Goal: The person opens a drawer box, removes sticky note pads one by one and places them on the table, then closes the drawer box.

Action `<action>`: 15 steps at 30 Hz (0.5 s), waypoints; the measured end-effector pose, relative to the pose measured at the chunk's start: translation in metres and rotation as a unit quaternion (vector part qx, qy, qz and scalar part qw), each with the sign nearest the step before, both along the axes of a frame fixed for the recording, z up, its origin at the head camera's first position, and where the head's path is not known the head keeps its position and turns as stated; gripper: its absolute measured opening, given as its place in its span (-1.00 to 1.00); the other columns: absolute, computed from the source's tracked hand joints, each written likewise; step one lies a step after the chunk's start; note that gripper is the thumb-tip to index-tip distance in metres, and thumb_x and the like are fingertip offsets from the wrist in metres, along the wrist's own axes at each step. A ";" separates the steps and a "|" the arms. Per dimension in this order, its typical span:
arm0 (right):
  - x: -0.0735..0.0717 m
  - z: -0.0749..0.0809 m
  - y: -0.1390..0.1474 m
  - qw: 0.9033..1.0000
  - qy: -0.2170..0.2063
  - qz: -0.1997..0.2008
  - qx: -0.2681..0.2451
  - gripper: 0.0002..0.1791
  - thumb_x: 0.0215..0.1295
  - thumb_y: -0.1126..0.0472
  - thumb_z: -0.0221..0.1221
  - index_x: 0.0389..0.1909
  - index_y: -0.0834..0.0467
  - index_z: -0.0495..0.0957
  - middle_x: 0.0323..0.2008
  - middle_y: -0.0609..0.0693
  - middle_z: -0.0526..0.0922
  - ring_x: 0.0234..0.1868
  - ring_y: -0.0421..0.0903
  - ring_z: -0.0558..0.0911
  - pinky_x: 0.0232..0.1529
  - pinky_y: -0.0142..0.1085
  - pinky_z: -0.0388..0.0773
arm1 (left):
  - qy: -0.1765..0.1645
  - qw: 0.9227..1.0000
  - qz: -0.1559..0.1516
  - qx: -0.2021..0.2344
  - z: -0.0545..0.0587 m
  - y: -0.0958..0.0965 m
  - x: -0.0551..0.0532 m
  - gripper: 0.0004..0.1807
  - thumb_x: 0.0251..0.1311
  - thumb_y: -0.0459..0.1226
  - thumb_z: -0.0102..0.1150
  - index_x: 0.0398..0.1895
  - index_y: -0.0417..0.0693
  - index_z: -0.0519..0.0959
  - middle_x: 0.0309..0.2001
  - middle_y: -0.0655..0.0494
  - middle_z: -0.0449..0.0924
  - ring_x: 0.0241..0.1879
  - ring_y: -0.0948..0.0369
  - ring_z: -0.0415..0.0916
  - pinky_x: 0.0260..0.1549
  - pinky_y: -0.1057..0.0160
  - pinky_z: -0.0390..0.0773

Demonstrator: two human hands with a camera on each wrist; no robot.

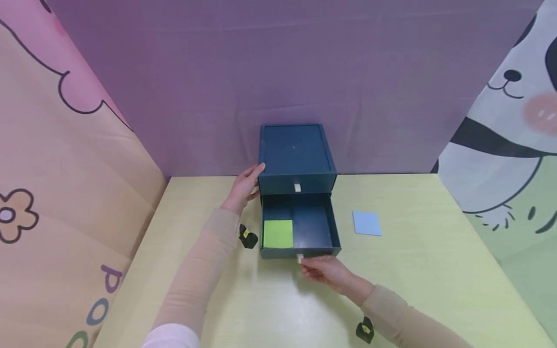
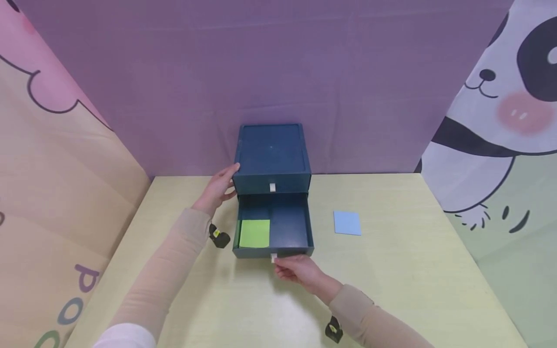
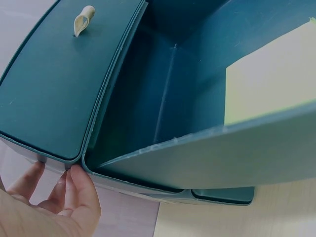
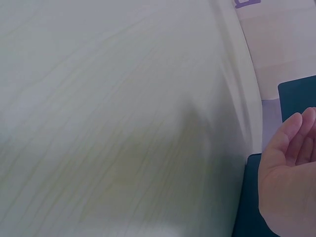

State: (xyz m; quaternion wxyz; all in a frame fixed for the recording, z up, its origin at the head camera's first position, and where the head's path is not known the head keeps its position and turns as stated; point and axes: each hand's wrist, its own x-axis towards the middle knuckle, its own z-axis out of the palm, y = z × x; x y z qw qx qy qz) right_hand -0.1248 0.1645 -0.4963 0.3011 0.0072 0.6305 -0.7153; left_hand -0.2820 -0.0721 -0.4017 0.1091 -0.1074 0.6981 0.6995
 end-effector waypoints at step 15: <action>0.003 0.001 0.006 0.995 0.041 0.078 0.049 -0.56 0.32 0.22 0.10 -0.03 0.58 0.46 -0.30 0.09 0.71 -0.30 -0.17 0.67 -0.12 -0.31 0.62 | 0.001 1.000 -0.003 0.005 0.001 0.000 0.002 -0.28 0.22 0.14 0.09 0.42 0.15 0.23 0.43 0.14 0.15 0.34 0.00 0.21 0.23 0.02 0.36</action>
